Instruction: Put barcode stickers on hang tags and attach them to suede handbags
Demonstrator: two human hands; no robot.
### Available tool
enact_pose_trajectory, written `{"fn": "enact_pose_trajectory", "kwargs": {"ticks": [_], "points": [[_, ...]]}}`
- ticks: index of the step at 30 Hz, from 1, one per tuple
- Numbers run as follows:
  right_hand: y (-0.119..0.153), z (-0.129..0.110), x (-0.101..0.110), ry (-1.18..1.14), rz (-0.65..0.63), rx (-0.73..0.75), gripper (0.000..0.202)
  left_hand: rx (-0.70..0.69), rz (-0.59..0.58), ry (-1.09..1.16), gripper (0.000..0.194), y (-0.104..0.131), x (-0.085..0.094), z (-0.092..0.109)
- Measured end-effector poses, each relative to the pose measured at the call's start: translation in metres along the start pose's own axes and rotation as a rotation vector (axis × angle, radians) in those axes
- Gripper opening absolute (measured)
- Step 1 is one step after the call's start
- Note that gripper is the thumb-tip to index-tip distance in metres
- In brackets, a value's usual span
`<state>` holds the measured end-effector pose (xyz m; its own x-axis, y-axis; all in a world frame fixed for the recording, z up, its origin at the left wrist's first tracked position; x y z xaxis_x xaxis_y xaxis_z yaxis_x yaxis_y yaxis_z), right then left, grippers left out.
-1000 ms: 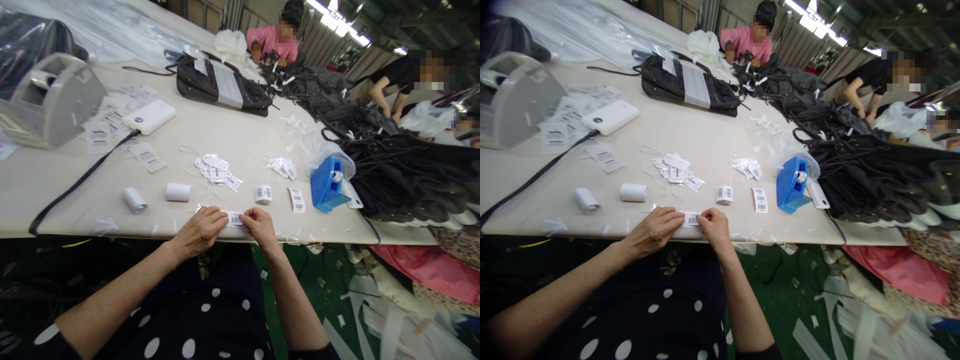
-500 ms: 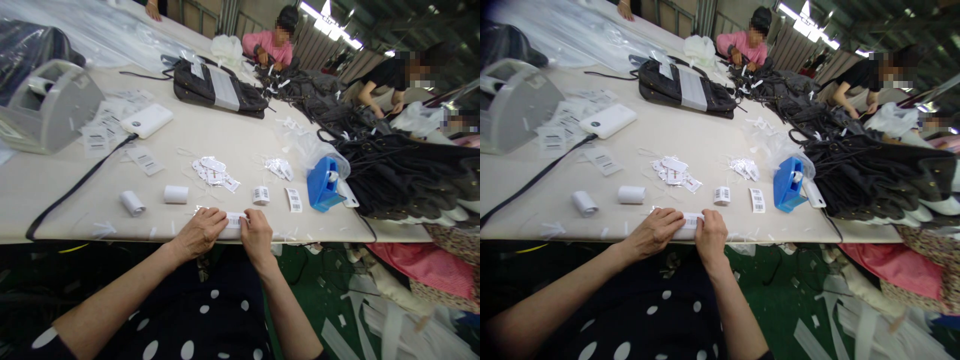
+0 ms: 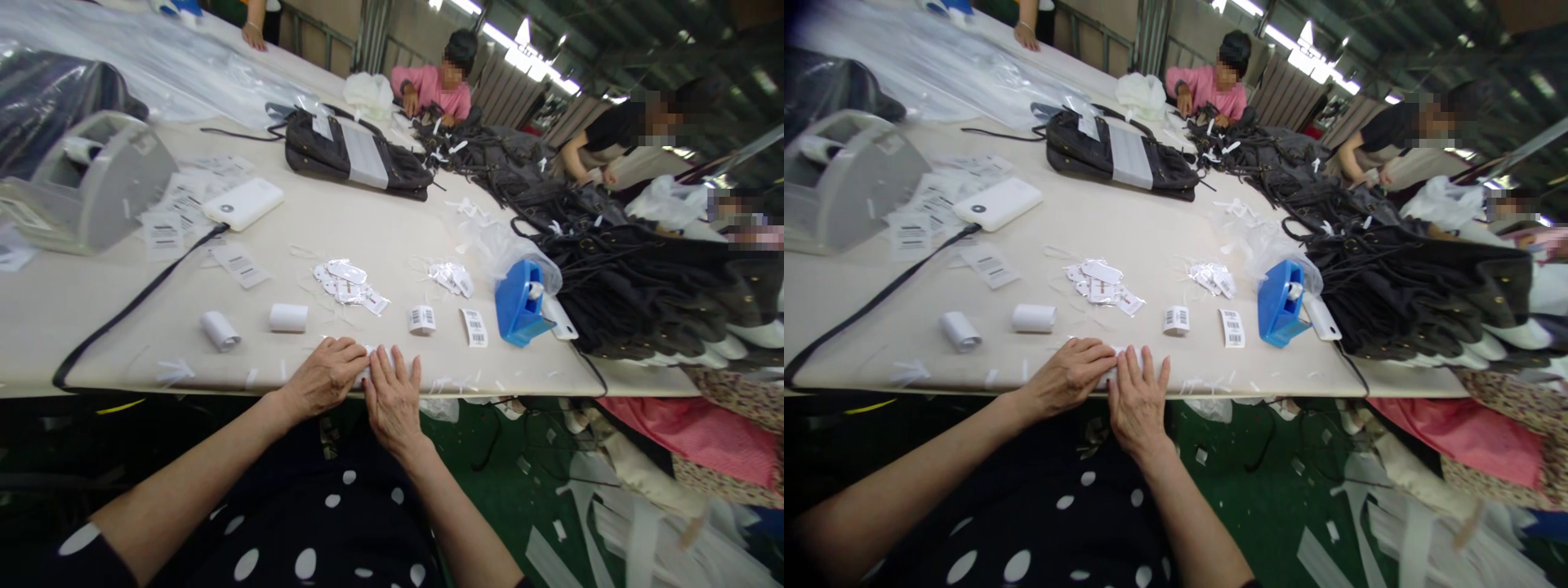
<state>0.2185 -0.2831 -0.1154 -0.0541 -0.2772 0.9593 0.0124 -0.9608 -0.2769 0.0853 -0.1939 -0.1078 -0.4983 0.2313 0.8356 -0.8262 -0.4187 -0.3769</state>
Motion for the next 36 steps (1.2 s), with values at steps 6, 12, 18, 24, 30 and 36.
{"fn": "enact_pose_trajectory", "kwargs": {"ticks": [6, 12, 18, 24, 30, 36], "points": [[0.012, 0.019, 0.003, -0.010, 0.034, -0.094, 0.036, 0.010, 0.050, 0.070, 0.024, 0.000, -0.001, -0.003], [0.014, 0.012, -0.010, 0.014, 0.068, -0.187, 0.038, 0.117, 0.190, 0.068, 0.032, 0.011, 0.007, -0.006], [0.013, 0.009, -0.011, 0.017, 0.065, -0.214, 0.038, 0.205, 0.109, 0.043, 0.036, 0.018, 0.005, -0.011], [0.004, -0.011, -0.005, -0.043, 0.058, -0.174, 0.038, 0.223, 0.124, 0.067, 0.037, 0.016, 0.002, -0.012], [-0.001, -0.018, -0.005, -0.166, 0.072, -0.152, 0.039, 0.229, 0.107, 0.108, 0.038, 0.016, 0.008, -0.012], [0.002, -0.006, -0.007, -0.267, 0.139, -0.186, 0.038, 0.272, 0.086, 0.131, 0.043, 0.011, 0.013, -0.015]]}}
Point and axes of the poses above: each hand's wrist, its own y-axis away from the middle knuckle, its own x-axis out of the back of the hand, z = x × y, the point moved 1 cm from there along -y, towards the middle knuckle, and after that the axes turned 11 degrees about y, right-handed, at the moved point
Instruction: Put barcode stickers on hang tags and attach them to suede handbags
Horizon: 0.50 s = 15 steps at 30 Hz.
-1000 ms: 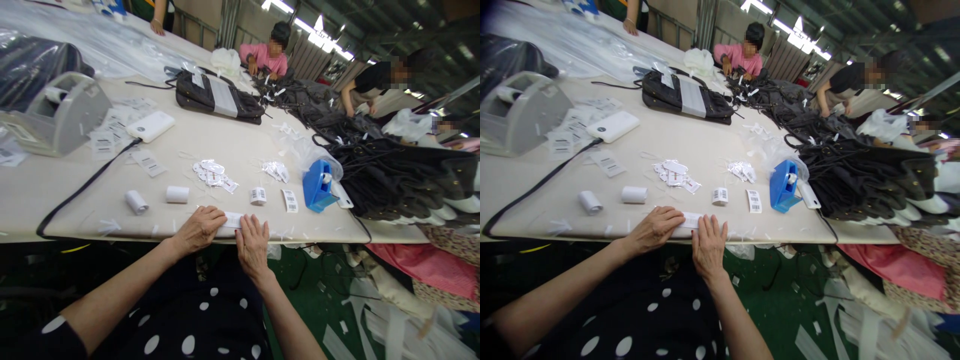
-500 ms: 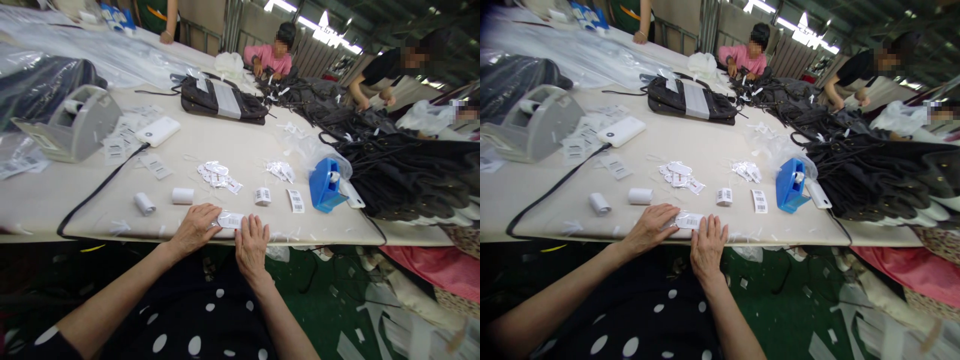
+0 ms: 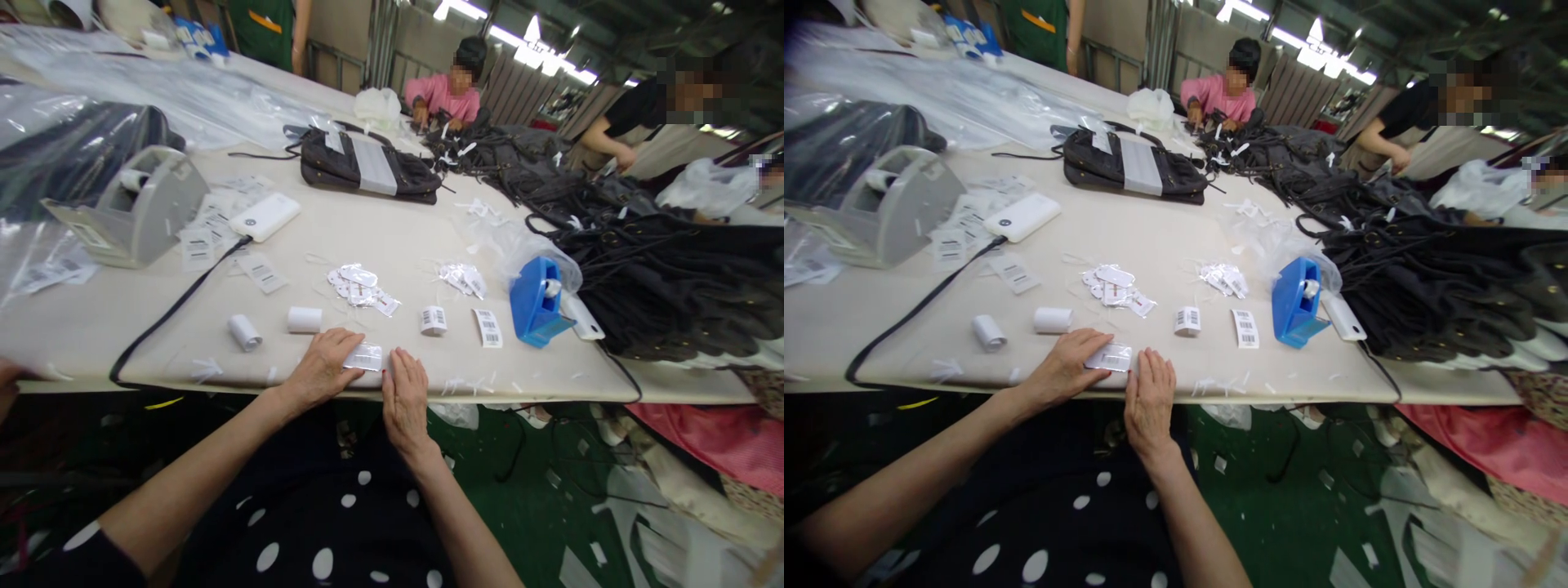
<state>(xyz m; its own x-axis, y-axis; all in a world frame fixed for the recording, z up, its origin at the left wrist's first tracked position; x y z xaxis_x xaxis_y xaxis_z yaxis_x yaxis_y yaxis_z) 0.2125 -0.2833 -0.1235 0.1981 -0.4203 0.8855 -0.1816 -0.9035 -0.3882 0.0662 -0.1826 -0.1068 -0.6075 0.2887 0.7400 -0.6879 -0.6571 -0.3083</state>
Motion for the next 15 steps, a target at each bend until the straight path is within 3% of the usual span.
{"fn": "enact_pose_trajectory", "kwargs": {"ticks": [9, 15], "points": [[-0.006, 0.009, -0.008, -0.125, 0.048, -0.069, 0.047, 0.137, -0.138, -0.075, 0.042, -0.012, 0.009, 0.015], [-0.028, 0.022, -0.025, -0.303, -0.119, -0.181, 0.072, 0.052, -0.212, -0.099, 0.049, -0.007, 0.006, 0.013]]}}
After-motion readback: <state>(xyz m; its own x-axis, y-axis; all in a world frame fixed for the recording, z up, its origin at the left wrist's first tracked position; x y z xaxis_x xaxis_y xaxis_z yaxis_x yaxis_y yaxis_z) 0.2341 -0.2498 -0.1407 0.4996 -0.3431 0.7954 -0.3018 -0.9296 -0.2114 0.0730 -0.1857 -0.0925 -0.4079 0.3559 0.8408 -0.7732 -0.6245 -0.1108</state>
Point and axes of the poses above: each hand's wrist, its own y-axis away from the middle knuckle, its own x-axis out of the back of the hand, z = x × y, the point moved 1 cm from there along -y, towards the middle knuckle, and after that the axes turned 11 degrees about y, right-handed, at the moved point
